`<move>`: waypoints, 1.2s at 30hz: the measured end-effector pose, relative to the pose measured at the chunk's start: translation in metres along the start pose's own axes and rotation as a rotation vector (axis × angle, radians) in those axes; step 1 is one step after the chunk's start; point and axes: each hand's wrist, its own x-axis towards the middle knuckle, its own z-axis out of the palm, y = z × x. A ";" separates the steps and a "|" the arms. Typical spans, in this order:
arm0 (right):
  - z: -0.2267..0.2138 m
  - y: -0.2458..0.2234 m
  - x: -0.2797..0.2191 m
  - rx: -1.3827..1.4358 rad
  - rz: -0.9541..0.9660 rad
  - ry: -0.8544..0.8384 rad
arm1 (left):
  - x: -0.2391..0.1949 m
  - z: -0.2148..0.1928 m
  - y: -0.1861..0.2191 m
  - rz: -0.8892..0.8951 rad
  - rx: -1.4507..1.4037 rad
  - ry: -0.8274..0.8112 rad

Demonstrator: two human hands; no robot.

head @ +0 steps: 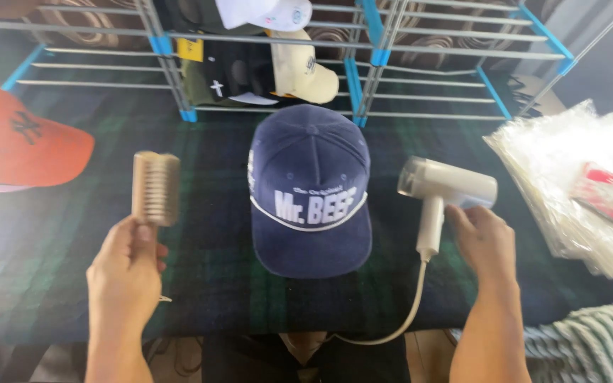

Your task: The person steams a blue baseball cap using a handheld garment steamer, moving the device over the crown and brim. They then brush the cap with a wooden brush and place it on a wooden hat form before putting it on a metal rack.

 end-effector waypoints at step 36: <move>0.006 -0.130 -0.132 1.378 -0.514 -0.011 | -0.082 0.068 0.064 0.590 -0.516 -0.514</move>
